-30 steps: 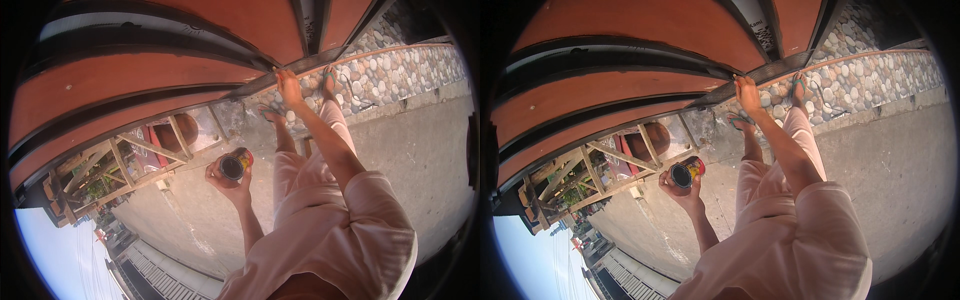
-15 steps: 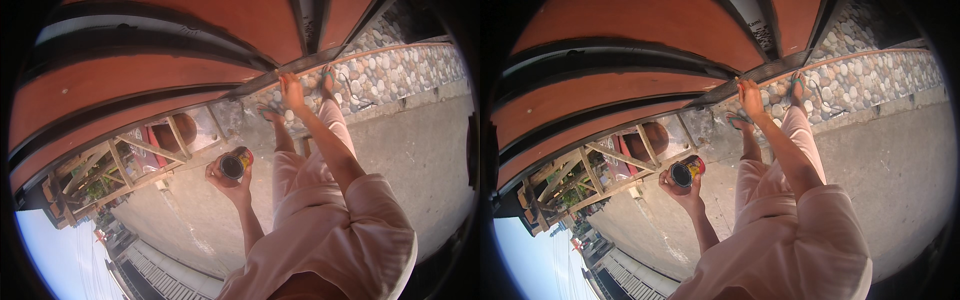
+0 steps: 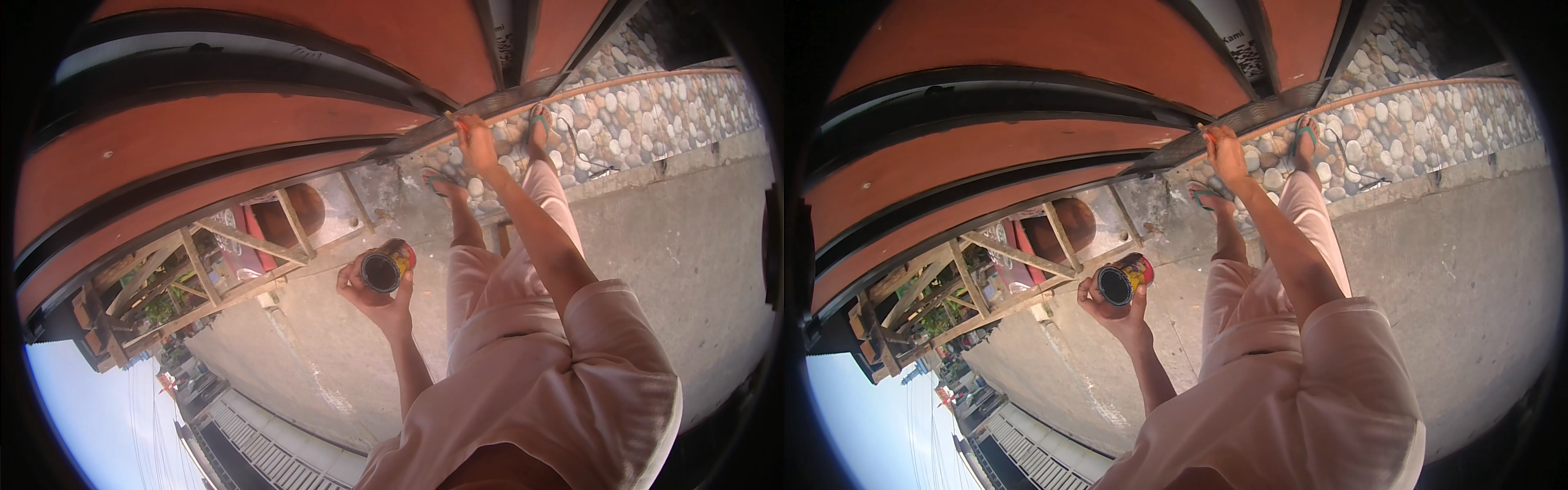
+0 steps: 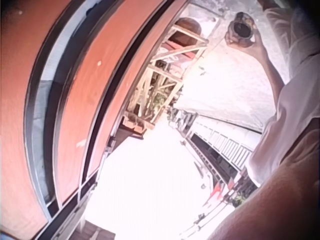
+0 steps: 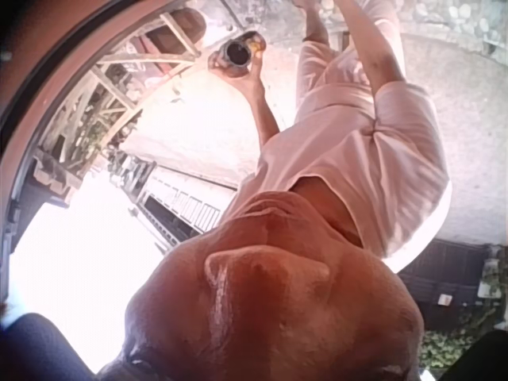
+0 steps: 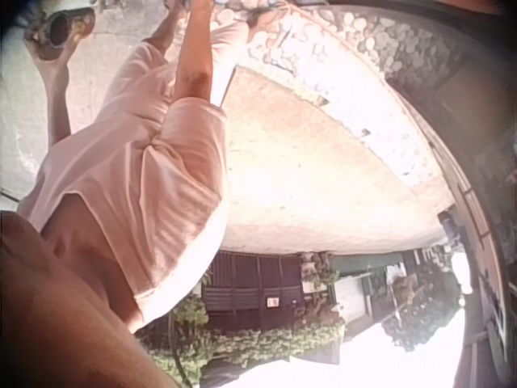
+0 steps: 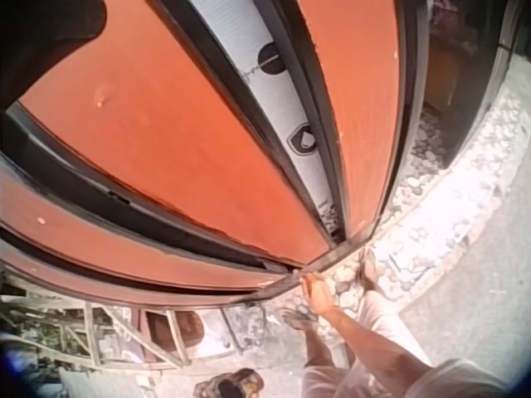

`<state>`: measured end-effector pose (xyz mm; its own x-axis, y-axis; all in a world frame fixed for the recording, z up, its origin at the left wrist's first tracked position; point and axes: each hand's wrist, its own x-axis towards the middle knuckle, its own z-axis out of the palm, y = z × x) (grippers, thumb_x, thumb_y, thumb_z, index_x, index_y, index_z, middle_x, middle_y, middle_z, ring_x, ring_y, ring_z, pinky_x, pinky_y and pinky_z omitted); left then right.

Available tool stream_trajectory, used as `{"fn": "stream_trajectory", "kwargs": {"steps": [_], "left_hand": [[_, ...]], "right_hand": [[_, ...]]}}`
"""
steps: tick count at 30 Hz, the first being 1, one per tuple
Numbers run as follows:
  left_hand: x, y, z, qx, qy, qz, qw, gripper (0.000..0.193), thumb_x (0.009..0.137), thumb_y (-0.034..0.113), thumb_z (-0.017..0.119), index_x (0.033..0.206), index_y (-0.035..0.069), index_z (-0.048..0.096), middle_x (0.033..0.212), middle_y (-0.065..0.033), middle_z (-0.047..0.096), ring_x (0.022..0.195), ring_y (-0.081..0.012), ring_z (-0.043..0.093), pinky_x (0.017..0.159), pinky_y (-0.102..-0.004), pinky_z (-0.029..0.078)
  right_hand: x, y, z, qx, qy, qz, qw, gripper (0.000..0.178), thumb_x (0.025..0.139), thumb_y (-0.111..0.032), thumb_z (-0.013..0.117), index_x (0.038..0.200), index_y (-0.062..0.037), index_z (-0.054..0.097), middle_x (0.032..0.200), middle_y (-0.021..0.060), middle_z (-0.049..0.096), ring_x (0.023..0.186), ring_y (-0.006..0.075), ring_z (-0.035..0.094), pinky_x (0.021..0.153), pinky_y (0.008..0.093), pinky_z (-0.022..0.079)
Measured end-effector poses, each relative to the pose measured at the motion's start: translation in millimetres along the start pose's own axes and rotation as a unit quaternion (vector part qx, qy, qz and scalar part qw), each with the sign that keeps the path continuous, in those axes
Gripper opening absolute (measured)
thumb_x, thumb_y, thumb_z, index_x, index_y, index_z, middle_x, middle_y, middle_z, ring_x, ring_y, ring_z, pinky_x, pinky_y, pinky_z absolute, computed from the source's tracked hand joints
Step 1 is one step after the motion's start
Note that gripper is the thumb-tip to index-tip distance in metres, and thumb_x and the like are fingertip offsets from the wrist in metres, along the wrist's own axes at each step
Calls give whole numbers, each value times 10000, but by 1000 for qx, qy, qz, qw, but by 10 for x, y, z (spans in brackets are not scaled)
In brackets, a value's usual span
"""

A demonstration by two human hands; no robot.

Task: The person applies black paint to the metal frame of a gate using a brush, repeatedly dipping the tool into a small container held in the other hand.

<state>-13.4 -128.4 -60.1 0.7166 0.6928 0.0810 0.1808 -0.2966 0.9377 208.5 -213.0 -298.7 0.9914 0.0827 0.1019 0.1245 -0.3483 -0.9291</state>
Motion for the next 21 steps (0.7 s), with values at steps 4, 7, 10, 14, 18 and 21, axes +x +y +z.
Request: {"fn": "stream_trajectory", "kwargs": {"steps": [4, 7, 10, 14, 18, 21], "left_hand": [[3, 19, 10, 1, 5, -3, 1000, 828, 722, 83, 827, 1319, 72, 252, 1235, -84, 494, 1183, -198, 478, 1043, -350, 364], [4, 0, 2, 2, 8, -3, 1000, 833, 720, 91, 832, 1318, 71, 252, 1236, -85, 493, 1181, -199, 479, 1044, -350, 364], [-2, 8, 0, 7, 4, 1, 1000, 833, 720, 91, 832, 1318, 71, 253, 1236, -85, 493, 1180, -202, 481, 1048, -350, 361], [10, 37, 21, -3, -4, 2, 1000, 832, 721, 94, 833, 1320, 73, 255, 1234, -85, 493, 1184, -204, 480, 1051, -353, 360], [7, 33, 1, 1, 3, 1, 1000, 835, 719, 98, 835, 1318, 74, 254, 1236, -87, 493, 1187, -206, 480, 1052, -356, 363], [2, 32, 4, -3, 9, -3, 1000, 841, 716, 104, 839, 1316, 74, 252, 1236, -86, 494, 1186, -206, 483, 1051, -358, 368]], "right_hand": [[-11, -60, -64, 67, -6, 20, 998, 192, 924, -89, 588, 1073, 13, 653, 879, 206, 600, 769, 372, 609, 673, 440, 481], [-36, -45, -142, 63, 28, -32, 997, 184, 922, -91, 592, 1063, 6, 659, 884, 209, 605, 783, 376, 617, 669, 440, 485], [-60, 38, -114, 12, 40, -42, 998, 178, 922, -91, 592, 1055, 3, 663, 890, 211, 608, 796, 377, 622, 666, 432, 490], [-23, 157, -34, 14, 25, -1, 1000, 184, 919, -110, 605, 1065, -19, 672, 916, 202, 635, 780, 373, 631, 667, 393, 490], [-7, 107, -83, 93, -7, 29, 995, 182, 921, -95, 594, 1048, 18, 660, 907, 219, 627, 782, 370, 629, 668, 425, 495], [27, -3, -172, 34, -13, 13, 999, 178, 916, -96, 598, 1032, 27, 656, 900, 224, 629, 794, 380, 632, 678, 431, 498]]}}
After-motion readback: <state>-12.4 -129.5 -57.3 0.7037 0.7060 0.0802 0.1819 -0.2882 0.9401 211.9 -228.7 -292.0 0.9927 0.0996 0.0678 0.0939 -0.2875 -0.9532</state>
